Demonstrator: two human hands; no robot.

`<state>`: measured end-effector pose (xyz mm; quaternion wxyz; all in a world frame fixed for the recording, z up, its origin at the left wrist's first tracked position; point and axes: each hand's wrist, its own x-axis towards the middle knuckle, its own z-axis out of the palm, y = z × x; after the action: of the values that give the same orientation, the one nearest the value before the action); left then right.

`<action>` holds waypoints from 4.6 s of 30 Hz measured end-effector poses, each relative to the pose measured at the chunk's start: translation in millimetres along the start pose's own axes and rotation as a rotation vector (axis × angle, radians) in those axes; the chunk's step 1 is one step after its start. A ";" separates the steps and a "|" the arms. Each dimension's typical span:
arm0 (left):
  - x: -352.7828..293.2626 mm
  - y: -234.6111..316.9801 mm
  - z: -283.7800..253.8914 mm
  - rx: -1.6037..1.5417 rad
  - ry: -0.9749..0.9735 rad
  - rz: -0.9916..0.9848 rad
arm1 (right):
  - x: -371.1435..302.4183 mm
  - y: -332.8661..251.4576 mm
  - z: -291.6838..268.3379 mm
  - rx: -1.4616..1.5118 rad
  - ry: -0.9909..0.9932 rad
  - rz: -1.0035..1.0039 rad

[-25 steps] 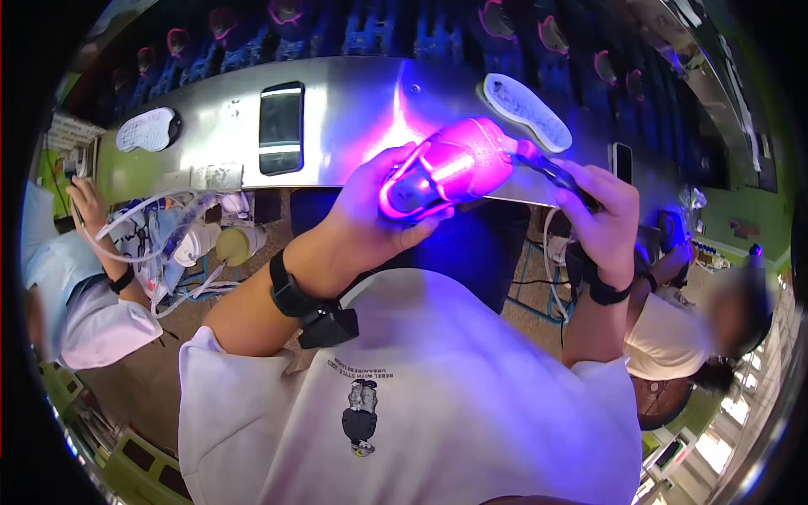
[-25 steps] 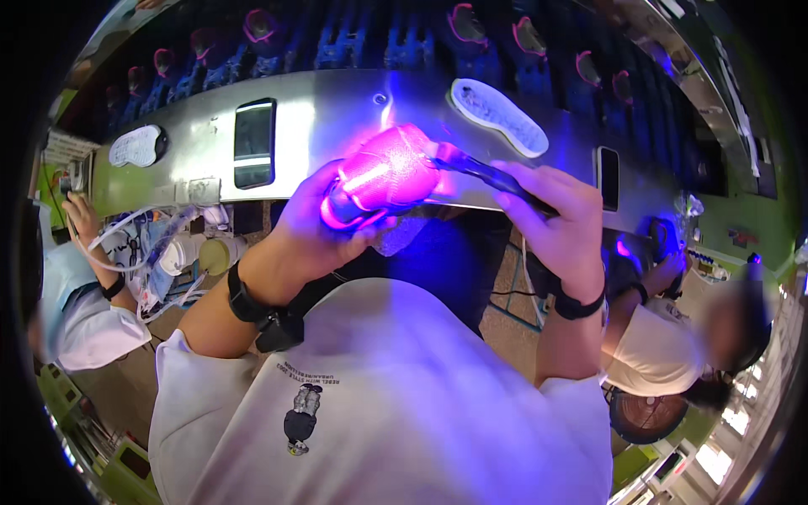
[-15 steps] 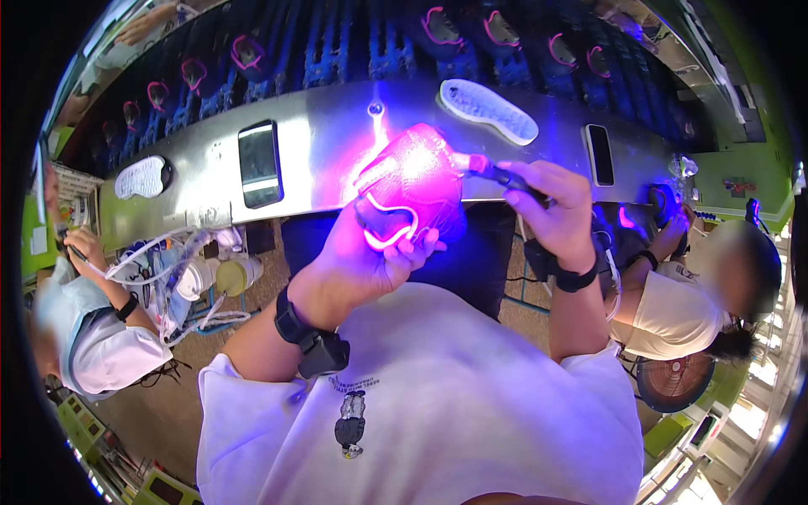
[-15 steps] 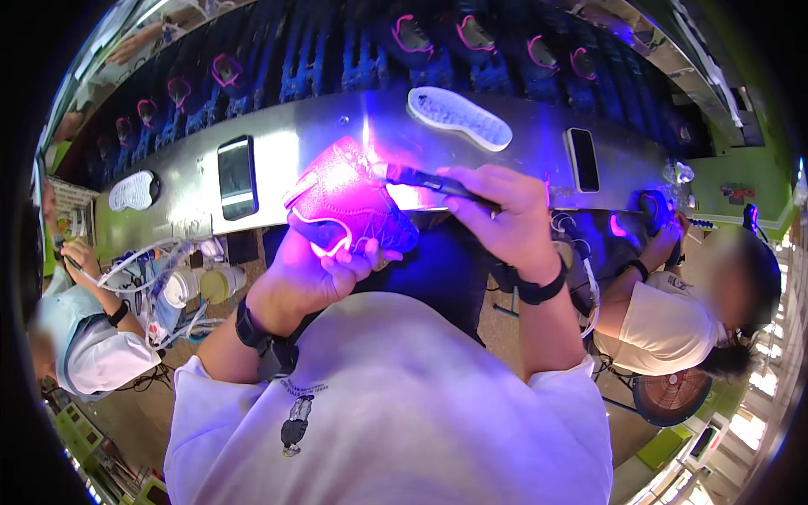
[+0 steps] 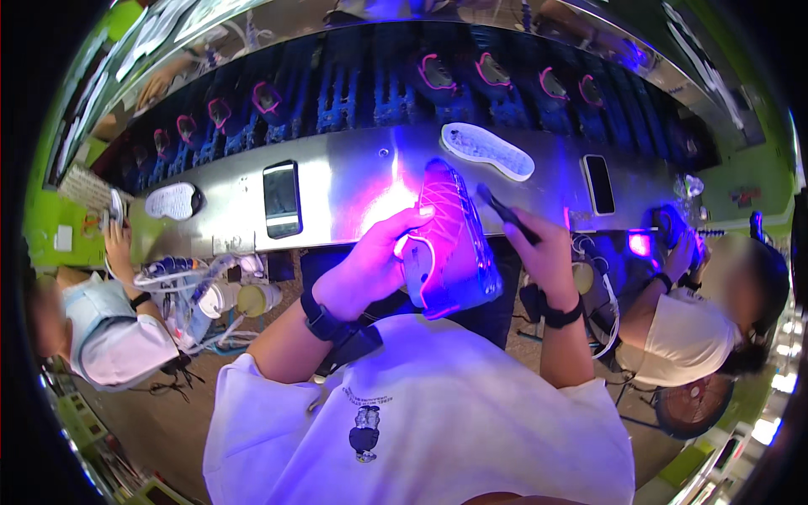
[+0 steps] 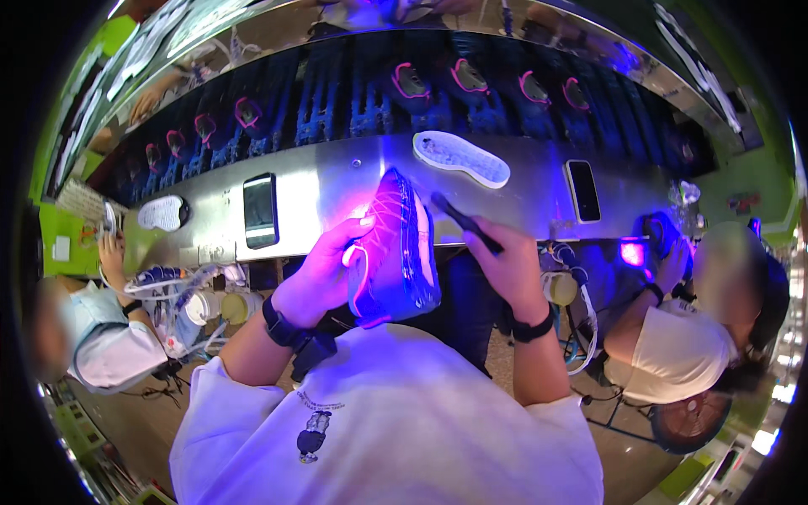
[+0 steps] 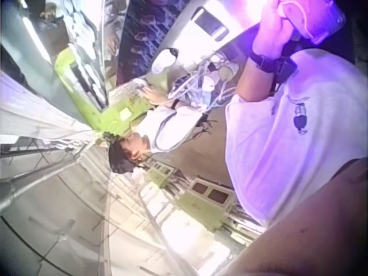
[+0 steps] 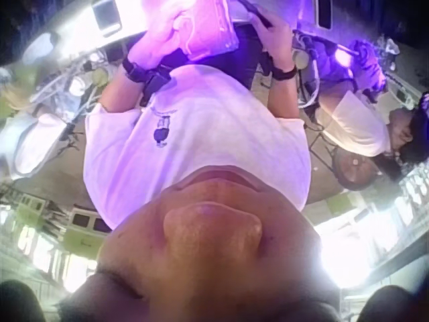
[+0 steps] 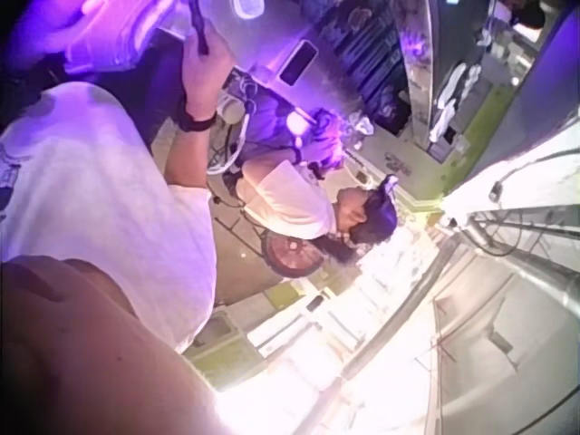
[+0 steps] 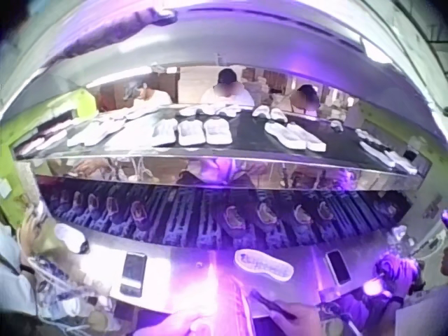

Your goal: The recorder is applying a substance, likely adhesive or a coating, to the upper edges and soles of shoes using a brush and a specialized light source.

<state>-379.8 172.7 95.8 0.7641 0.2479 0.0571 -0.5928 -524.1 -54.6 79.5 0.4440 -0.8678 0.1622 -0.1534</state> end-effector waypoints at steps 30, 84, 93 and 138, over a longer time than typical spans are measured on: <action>-20.4 37.6 -0.9 2.398 -0.057 1.643 | -15.5 -52.7 -39.6 0.184 -0.083 -0.133; 309.1 225.2 -74.5 2.006 1.131 0.274 | 12.4 61.9 21.6 0.467 0.013 0.482; 243.7 275.0 -104.8 2.175 1.150 0.275 | 15.2 100.6 30.0 0.558 -0.031 0.458; -25.0 -48.9 -85.6 2.021 0.304 1.113 | -5.1 49.7 80.2 0.272 -0.212 0.132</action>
<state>-415.1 224.4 15.6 0.3586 0.8036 -0.4673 0.0851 -502.9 -22.1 -6.7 0.5810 -0.7985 0.1485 -0.0521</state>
